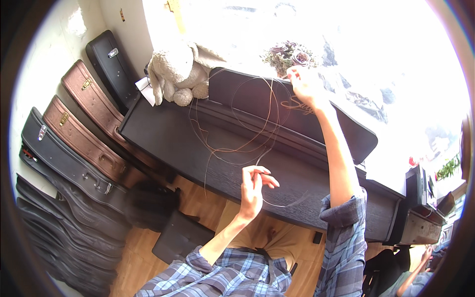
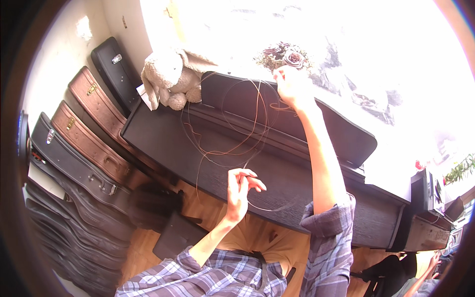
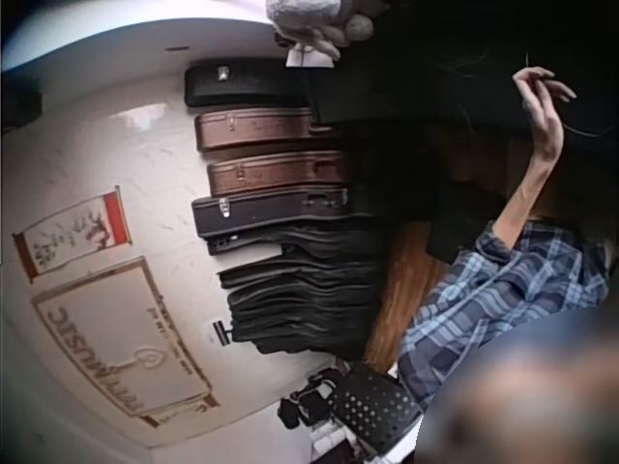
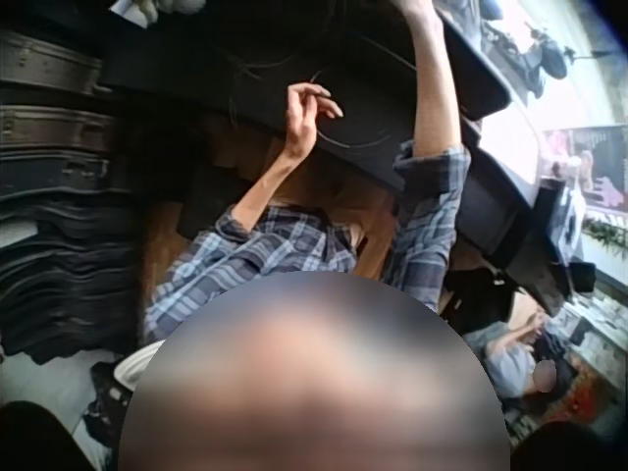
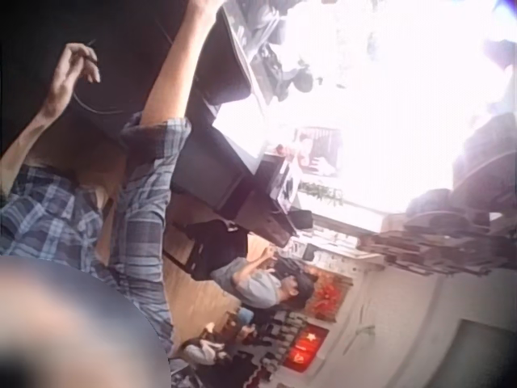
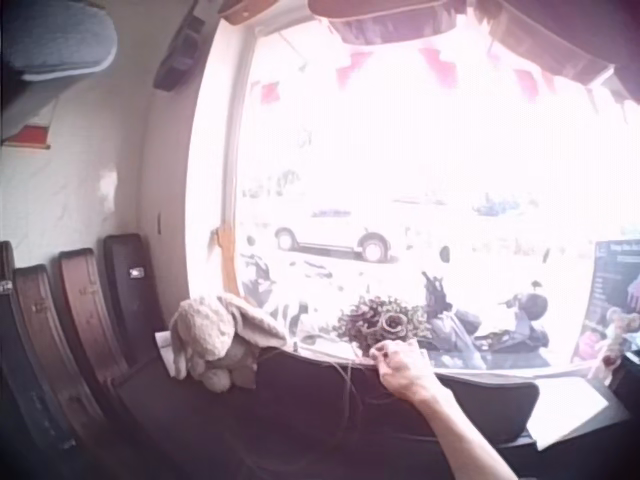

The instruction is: The person sits and repeatedly ties knots in a thin string or wire using both hands. They form loops, pull the ends through, and tighten the knot multiple times over the course of the clip.

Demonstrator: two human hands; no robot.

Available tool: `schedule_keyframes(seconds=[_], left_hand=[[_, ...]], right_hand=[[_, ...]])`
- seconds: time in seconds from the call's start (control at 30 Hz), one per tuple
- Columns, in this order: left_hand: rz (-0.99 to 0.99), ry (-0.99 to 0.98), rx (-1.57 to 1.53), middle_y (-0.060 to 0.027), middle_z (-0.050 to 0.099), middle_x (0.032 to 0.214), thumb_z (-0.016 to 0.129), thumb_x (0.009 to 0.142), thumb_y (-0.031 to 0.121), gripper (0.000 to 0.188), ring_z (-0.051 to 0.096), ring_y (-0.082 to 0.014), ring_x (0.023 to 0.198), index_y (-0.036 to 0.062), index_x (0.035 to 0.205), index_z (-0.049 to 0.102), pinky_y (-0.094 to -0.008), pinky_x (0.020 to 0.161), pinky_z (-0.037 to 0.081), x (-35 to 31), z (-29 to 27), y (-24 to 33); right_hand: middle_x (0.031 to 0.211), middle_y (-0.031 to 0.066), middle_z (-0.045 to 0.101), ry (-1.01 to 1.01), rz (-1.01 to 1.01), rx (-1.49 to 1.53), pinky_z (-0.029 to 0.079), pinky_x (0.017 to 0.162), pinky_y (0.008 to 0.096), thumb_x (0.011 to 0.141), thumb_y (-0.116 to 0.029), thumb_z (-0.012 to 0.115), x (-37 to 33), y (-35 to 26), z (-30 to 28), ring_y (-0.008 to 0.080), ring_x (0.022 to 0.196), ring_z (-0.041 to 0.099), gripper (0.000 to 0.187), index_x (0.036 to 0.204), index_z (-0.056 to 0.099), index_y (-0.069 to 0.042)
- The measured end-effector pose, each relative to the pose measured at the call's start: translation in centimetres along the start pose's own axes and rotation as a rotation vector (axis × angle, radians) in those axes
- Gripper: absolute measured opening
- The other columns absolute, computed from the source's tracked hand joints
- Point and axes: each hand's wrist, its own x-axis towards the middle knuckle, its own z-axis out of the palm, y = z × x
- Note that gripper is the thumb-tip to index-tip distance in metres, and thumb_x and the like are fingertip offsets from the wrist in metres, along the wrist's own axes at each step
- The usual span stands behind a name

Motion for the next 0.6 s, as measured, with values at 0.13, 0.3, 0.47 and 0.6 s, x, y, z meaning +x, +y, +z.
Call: schedule_keyframes(seconds=[0.13, 0.3, 0.47, 0.6], left_hand=[[0.011, -0.156, 0.269, -0.0073, 0.059, 0.094, 0.038, 0.108, 0.003, 0.012, 0.063, -0.0126, 0.073, 0.0046, 0.116, 0.047, -0.0271, 0.067, 0.049, -0.8, 0.5, 0.1], [0.121, -0.251, 0.78, -0.0113, 0.051, 0.116, 0.056, 0.1, 0.001, 0.022, 0.061, -0.0173, 0.07, 0.0065, 0.12, 0.049, -0.0319, 0.066, 0.056, -1.3, 1.3, 1.2], [0.335, -0.271, 1.126, -0.0117, 0.054, 0.119, 0.066, 0.097, 0.016, 0.028, 0.064, -0.0234, 0.091, 0.0089, 0.122, 0.056, -0.0372, 0.076, 0.058, -1.7, 0.6, 2.5], [0.348, -0.142, 1.059, -0.0133, 0.058, 0.113, 0.07, 0.095, 0.018, 0.029, 0.061, -0.0284, 0.1, 0.0047, 0.118, 0.059, -0.0406, 0.085, 0.054, -1.5, -0.7, 3.5]], right_hand=[[0.092, 0.0096, 0.071, 0.096, -0.065, -0.391, 0.05, 0.082, 0.0489, 0.099, -0.039, 0.06, -1.9, 1.5, 0.6, 0.0304, 0.092, 0.064, 0.027, 0.105, 0.073, -0.017], [0.094, 0.0085, 0.065, 0.192, -0.072, -0.499, 0.049, 0.08, 0.0468, 0.101, -0.039, 0.059, -3.4, 1.7, -1.0, 0.0299, 0.09, 0.061, 0.028, 0.101, 0.074, -0.016], [0.122, 0.012, 0.064, 0.33, 0.006, -0.206, 0.04, 0.105, 0.0471, 0.105, -0.032, 0.054, -6.0, 0.3, -2.4, 0.0318, 0.116, 0.056, 0.029, 0.116, 0.071, -0.011], [0.114, 0.0109, 0.064, 0.474, 0.026, 0.141, 0.043, 0.097, 0.039, 0.104, -0.017, 0.055, -14.0, -1.2, -4.5, 0.0272, 0.104, 0.057, 0.019, 0.114, 0.065, -0.004]])
